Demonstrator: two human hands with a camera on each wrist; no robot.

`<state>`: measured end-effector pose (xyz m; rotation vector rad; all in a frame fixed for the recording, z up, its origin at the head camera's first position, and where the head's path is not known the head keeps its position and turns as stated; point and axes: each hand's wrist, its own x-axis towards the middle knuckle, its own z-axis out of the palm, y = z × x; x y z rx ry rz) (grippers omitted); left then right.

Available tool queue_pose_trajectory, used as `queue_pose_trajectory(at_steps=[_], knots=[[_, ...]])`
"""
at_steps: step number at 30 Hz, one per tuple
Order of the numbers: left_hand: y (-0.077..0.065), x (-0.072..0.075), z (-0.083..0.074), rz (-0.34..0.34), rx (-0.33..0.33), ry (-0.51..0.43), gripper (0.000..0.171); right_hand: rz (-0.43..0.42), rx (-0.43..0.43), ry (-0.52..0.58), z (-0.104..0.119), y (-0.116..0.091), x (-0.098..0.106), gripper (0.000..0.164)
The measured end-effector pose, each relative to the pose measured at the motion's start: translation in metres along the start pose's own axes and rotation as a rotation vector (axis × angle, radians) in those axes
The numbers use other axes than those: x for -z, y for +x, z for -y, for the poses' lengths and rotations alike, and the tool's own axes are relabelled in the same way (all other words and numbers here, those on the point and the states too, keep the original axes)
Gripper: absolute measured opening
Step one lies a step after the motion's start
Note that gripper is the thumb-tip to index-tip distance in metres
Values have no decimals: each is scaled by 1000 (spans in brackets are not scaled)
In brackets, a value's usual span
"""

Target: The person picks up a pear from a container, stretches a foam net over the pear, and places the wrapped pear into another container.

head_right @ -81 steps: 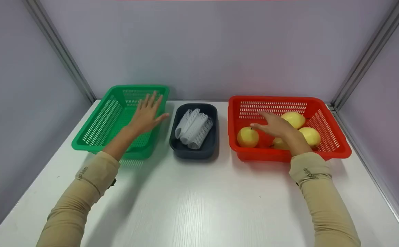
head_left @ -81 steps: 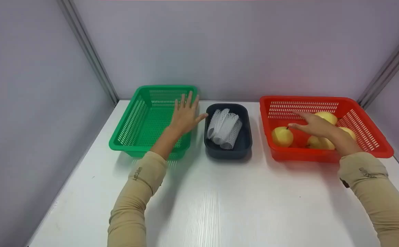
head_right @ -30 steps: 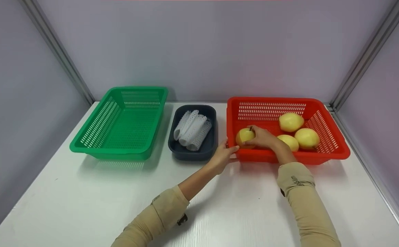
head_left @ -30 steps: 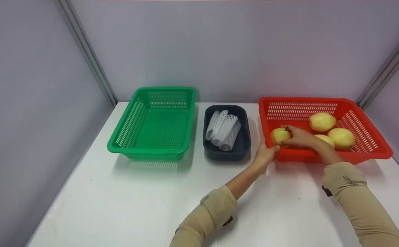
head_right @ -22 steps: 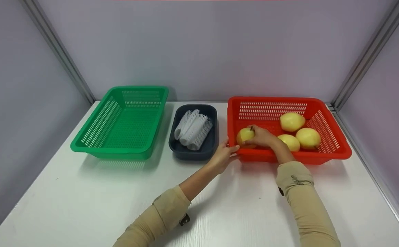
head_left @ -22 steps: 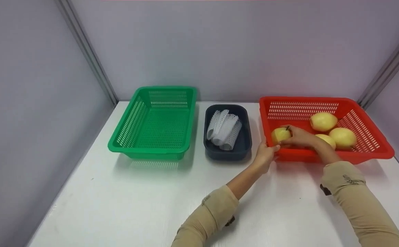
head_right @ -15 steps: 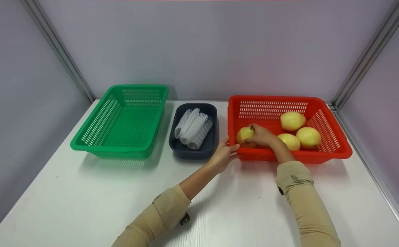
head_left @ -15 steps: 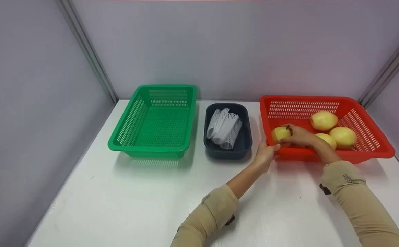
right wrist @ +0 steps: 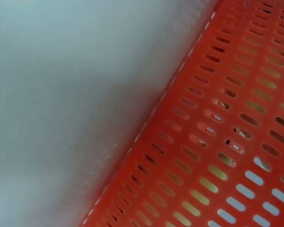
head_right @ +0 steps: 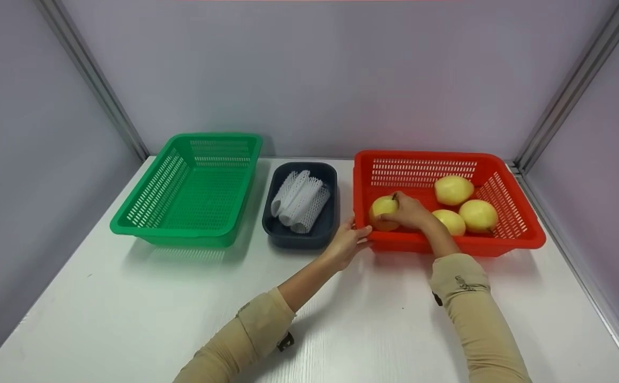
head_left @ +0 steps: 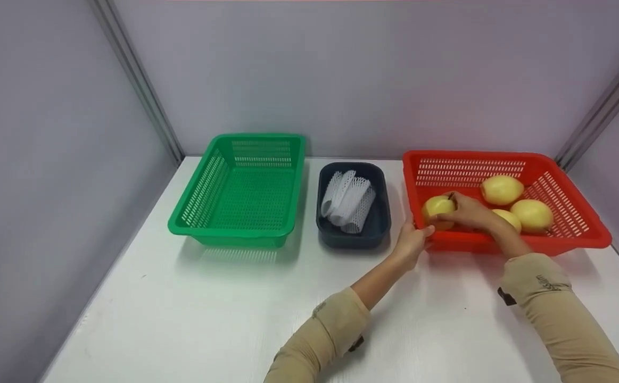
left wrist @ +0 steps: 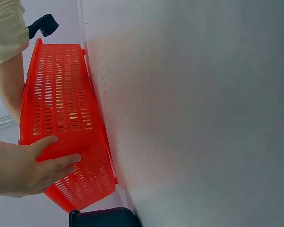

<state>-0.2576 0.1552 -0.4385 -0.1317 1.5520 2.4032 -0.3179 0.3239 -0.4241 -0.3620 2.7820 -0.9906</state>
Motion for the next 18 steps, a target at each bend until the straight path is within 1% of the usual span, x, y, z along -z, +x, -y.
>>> queue_pose_trajectory(at_steps=[5,9,12,15,18], knots=[[0,0,1,-13,-2,12,44,-44,-65,52,6,-5,4,73],[1,0,2,-19,-10,8,40,-58,-117,32,14,-11,7,85],[1,0,3,-17,-18,2,38,-62,-135,18,19,-15,9,92],[1,0,3,-14,-22,6,40,-77,-131,34,24,-18,10,91],[1,0,3,-14,-19,8,41,-101,-120,42,28,-20,10,86]])
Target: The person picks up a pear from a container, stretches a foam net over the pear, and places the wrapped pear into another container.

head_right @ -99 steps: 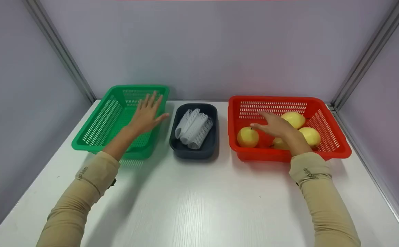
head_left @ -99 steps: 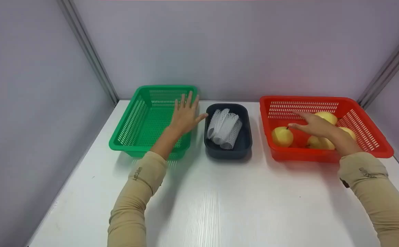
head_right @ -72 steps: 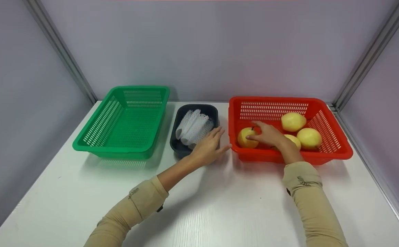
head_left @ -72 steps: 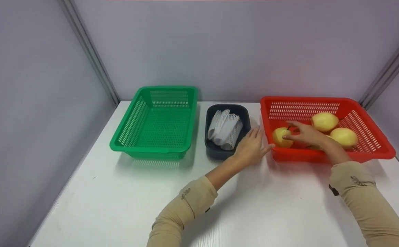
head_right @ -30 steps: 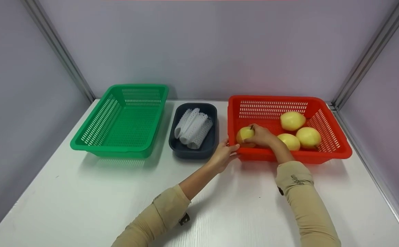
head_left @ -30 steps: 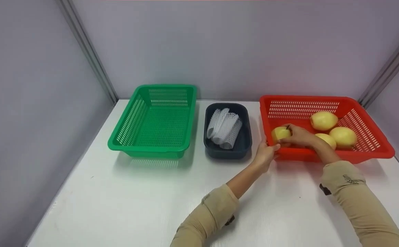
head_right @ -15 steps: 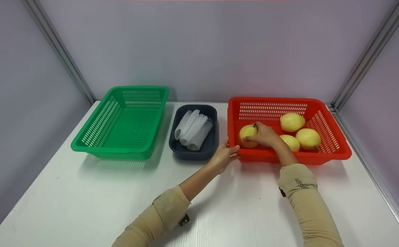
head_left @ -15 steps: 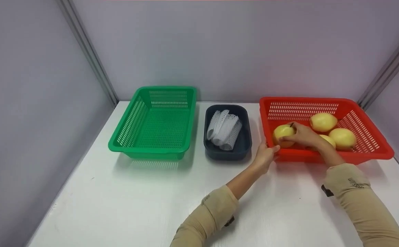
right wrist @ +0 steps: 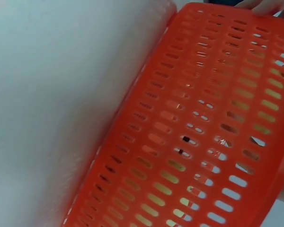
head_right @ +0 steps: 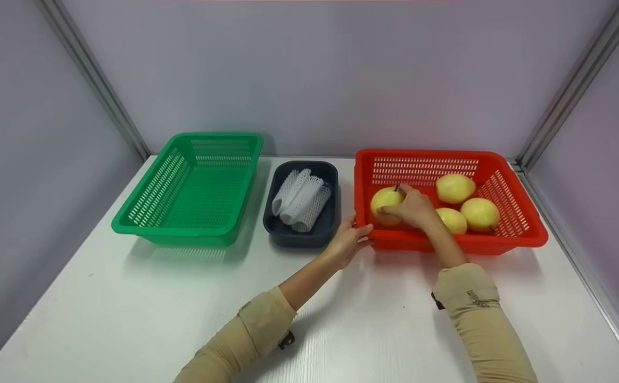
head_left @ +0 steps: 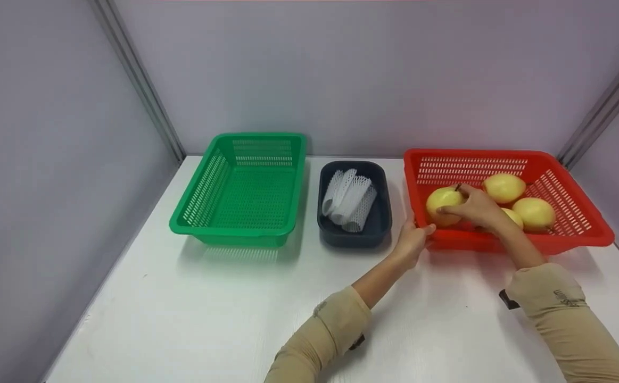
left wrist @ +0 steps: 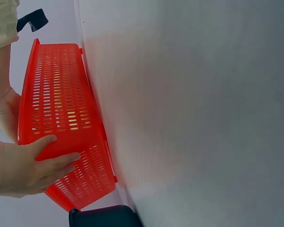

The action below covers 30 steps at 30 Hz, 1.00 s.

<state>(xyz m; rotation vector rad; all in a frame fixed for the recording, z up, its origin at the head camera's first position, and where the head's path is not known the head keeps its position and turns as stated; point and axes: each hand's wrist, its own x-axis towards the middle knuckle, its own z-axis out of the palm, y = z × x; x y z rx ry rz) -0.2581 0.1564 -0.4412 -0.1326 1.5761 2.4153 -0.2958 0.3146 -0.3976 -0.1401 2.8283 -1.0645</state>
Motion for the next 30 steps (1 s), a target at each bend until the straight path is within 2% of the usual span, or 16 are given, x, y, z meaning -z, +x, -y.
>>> queue_pose_trajectory(at_steps=[4,8,11,14,19,23,26,30], knots=[[0,-1,0,1,7,-4,35,-30,13,-2,4,-4,1,78],[1,0,-1,4,11,3,31,-40,0,16,11,-10,3,83],[2,4,-2,11,6,57,30,-54,-3,19,15,-14,2,92],[3,9,-3,24,-18,151,34,-80,8,9,20,-18,1,95],[-2,19,-10,52,-56,337,54,-116,28,0,28,-22,-2,92],[-8,32,-22,115,-113,491,67,-113,35,4,38,-29,-2,96],[-10,43,-32,172,-158,597,75,-112,45,5,46,-35,-4,93],[-17,57,-45,255,-188,702,82,-84,56,12,56,-43,-11,92]])
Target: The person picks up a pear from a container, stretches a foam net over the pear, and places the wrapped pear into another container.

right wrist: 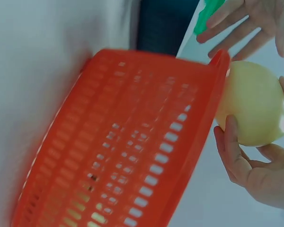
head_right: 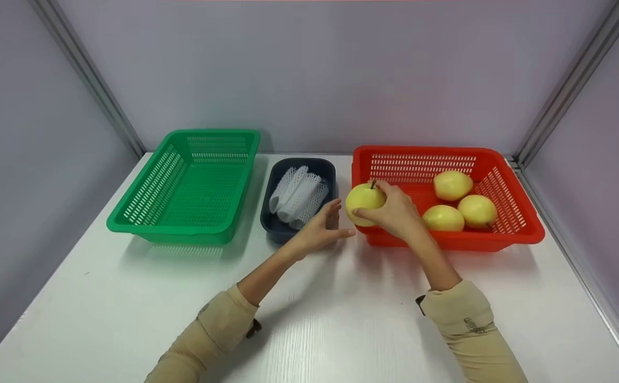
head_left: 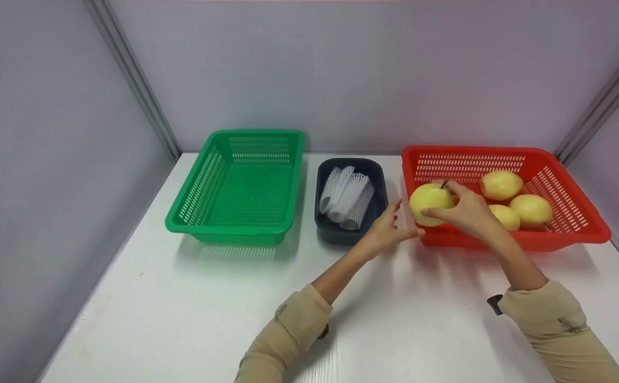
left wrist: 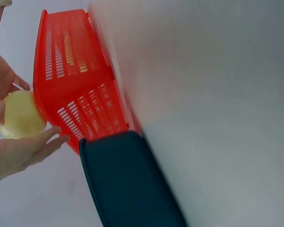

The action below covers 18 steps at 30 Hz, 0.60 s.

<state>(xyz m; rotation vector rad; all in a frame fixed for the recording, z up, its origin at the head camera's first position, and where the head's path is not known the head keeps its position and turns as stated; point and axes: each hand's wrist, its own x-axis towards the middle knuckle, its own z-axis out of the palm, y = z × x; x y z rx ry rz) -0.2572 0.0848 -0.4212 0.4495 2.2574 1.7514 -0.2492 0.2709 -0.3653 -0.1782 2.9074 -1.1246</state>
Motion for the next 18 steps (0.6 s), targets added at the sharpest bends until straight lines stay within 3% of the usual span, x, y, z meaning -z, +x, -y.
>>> queue_pose_trajectory(at_steps=[5,10,18], knots=[[-13,15,-3,60,-100,91,81,62,0,43,14,-9,-12,91],[-25,29,-5,49,-172,122,80,80,45,79,25,-14,-28,77],[-46,51,-3,47,-251,230,78,83,107,123,38,-20,-52,75]])
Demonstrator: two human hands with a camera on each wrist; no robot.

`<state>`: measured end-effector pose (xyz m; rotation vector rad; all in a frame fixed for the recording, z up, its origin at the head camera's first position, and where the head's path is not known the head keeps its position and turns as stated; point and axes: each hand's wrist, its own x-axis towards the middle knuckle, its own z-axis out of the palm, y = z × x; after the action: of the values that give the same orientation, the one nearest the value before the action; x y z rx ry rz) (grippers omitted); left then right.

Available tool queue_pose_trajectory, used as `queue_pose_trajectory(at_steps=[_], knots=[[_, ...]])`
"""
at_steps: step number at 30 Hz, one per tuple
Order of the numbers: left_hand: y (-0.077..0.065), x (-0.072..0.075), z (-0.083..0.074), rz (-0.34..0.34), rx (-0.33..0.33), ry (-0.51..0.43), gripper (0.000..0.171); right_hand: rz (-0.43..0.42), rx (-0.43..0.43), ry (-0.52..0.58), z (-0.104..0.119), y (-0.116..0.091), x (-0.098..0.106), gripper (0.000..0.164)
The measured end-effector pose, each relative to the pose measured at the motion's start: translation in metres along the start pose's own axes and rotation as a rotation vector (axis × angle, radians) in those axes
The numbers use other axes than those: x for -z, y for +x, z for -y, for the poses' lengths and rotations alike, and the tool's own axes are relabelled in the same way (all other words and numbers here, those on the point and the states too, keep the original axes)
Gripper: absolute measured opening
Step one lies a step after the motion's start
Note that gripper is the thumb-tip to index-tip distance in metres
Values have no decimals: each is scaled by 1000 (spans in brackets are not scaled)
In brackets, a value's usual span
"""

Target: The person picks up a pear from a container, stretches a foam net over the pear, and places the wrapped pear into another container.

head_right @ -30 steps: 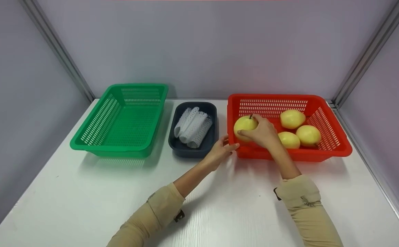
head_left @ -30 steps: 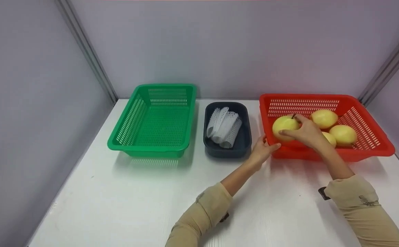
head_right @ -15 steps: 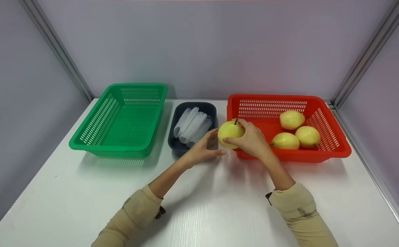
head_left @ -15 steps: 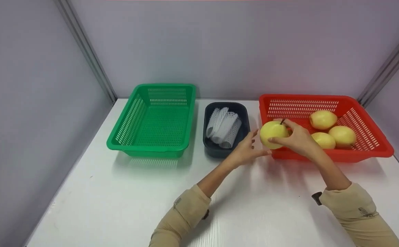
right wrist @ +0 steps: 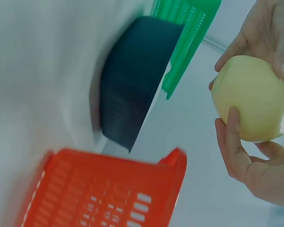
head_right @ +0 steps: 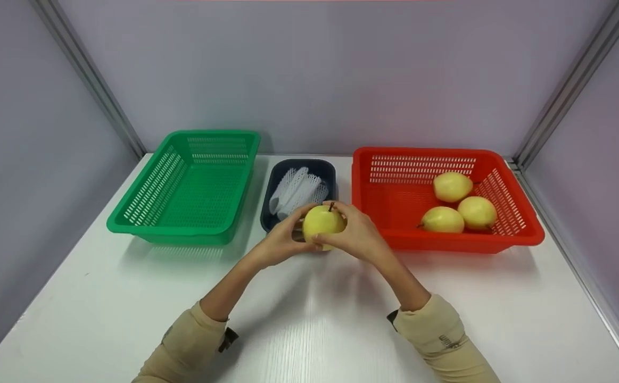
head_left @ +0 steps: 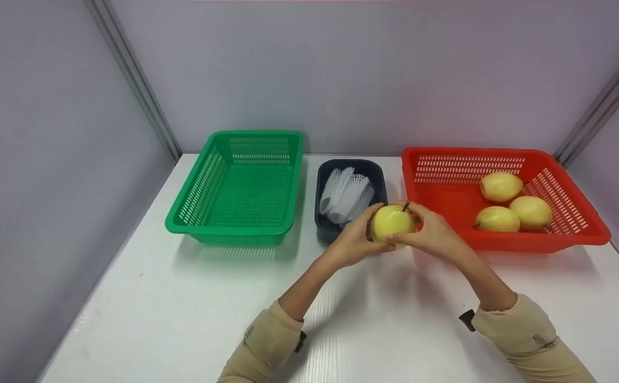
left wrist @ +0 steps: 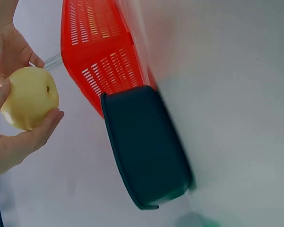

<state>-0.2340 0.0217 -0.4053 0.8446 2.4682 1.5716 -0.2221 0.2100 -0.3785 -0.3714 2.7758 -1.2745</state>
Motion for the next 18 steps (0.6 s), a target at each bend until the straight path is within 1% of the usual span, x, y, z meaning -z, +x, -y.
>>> queue_pose_trajectory(at_steps=[3,7,12,15,17,18], knots=[[-8,5,3,11,-13,41,77,6,27,40,0,-1,-10,71],[-16,8,8,12,-11,48,75,11,51,101,-1,-3,-22,69],[-22,8,19,-7,3,58,74,28,99,113,-8,-4,-35,70],[-26,9,27,7,9,65,74,66,153,127,-14,-4,-42,68],[-29,10,33,27,11,88,74,102,182,139,-9,-7,-44,66],[-31,11,35,38,12,102,74,118,192,143,-10,-7,-46,65]])
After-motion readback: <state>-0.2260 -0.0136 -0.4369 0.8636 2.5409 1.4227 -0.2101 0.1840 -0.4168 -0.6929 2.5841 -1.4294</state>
